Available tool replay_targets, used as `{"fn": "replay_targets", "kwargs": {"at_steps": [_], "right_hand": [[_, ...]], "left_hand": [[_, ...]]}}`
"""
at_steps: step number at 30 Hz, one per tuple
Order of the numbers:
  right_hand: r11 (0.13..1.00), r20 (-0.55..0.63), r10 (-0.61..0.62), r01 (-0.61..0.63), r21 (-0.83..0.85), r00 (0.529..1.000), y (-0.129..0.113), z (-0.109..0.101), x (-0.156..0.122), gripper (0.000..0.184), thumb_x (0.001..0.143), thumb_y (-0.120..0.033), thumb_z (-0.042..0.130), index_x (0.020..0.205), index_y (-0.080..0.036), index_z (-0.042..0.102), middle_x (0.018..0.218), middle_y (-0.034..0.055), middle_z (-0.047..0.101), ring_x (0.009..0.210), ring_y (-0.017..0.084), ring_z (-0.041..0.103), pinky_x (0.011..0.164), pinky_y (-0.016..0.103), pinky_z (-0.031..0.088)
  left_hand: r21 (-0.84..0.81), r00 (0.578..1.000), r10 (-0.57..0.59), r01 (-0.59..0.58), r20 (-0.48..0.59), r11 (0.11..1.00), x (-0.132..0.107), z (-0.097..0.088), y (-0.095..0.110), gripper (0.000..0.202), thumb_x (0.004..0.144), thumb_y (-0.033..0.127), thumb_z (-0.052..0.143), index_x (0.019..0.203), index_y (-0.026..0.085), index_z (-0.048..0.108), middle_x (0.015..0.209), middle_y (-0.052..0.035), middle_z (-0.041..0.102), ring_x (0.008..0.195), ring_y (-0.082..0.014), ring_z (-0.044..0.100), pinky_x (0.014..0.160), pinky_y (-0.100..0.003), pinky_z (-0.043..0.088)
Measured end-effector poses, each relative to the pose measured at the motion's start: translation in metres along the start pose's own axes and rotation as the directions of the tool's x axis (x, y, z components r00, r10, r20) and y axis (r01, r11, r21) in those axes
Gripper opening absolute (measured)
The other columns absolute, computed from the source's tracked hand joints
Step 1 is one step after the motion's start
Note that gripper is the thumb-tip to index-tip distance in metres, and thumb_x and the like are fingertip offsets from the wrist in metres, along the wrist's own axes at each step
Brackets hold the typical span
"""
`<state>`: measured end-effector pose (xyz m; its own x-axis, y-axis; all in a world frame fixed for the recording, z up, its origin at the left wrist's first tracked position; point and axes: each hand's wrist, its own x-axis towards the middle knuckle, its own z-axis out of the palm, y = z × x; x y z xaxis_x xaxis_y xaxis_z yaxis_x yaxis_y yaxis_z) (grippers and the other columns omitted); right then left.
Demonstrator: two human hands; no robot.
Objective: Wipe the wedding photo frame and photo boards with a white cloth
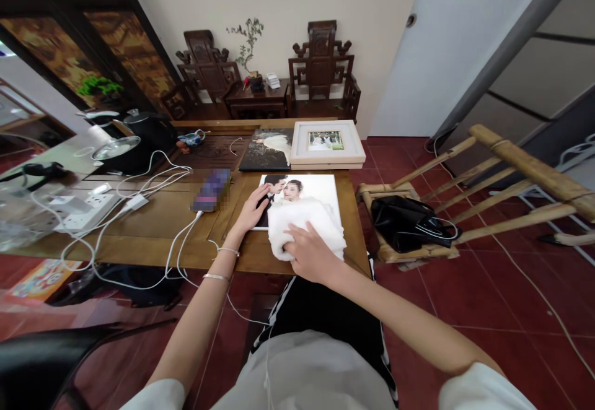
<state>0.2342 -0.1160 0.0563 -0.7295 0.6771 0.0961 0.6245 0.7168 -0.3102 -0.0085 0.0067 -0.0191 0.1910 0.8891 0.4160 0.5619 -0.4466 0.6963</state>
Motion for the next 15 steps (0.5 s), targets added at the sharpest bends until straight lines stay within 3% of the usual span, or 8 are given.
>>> {"fn": "replay_targets", "kwargs": {"at_steps": [4,8,12,15], "right_hand": [[0.996,-0.018,0.088,-0.088,0.011,0.996,0.005,-0.008,0.002,0.041,0.071,-0.006,0.05,0.103,-0.016,0.073,0.134,0.0184,0.062,0.131,0.03,0.053,0.115,0.05,0.032],[0.983,-0.064,0.18,-0.182,-0.033,0.982,0.038,-0.01,0.028,0.041,0.074,-0.006,0.05,0.109,-0.013,0.071,0.141,0.0202,0.057,0.136,0.03,0.048,0.117,0.05,0.026],[0.961,-0.162,0.254,-0.267,-0.069,0.954,0.068,-0.01,0.066,0.041,0.08,-0.008,0.047,0.115,-0.011,0.068,0.137,0.0221,0.059,0.14,0.032,0.041,0.116,0.057,0.024],[0.954,-0.17,0.262,-0.281,-0.101,0.95,0.07,-0.008,0.092,0.044,0.081,-0.006,0.044,0.119,-0.012,0.066,0.146,0.0195,0.052,0.143,0.036,0.034,0.111,0.07,0.021]], "left_hand": [[0.0,1.0,-0.001,0.001,0.004,1.0,0.0,0.0,0.001,0.042,0.097,0.031,0.046,0.136,0.022,0.058,0.151,-0.0079,0.05,0.144,-0.0228,0.04,0.122,-0.046,0.028],[0.004,1.0,0.005,-0.005,0.009,1.0,0.0,0.001,-0.001,0.043,0.097,0.032,0.046,0.137,0.021,0.057,0.151,-0.0093,0.049,0.144,-0.0235,0.04,0.122,-0.047,0.027],[0.005,1.0,0.003,-0.003,0.011,1.0,0.001,0.002,-0.002,0.044,0.097,0.036,0.046,0.136,0.02,0.058,0.15,-0.0097,0.05,0.144,-0.0233,0.04,0.122,-0.046,0.027],[-0.027,1.0,-0.018,0.018,-0.014,0.999,0.001,0.001,0.002,0.049,0.099,0.043,0.042,0.139,0.018,0.055,0.152,-0.0111,0.048,0.145,-0.0238,0.039,0.123,-0.045,0.026]]}}
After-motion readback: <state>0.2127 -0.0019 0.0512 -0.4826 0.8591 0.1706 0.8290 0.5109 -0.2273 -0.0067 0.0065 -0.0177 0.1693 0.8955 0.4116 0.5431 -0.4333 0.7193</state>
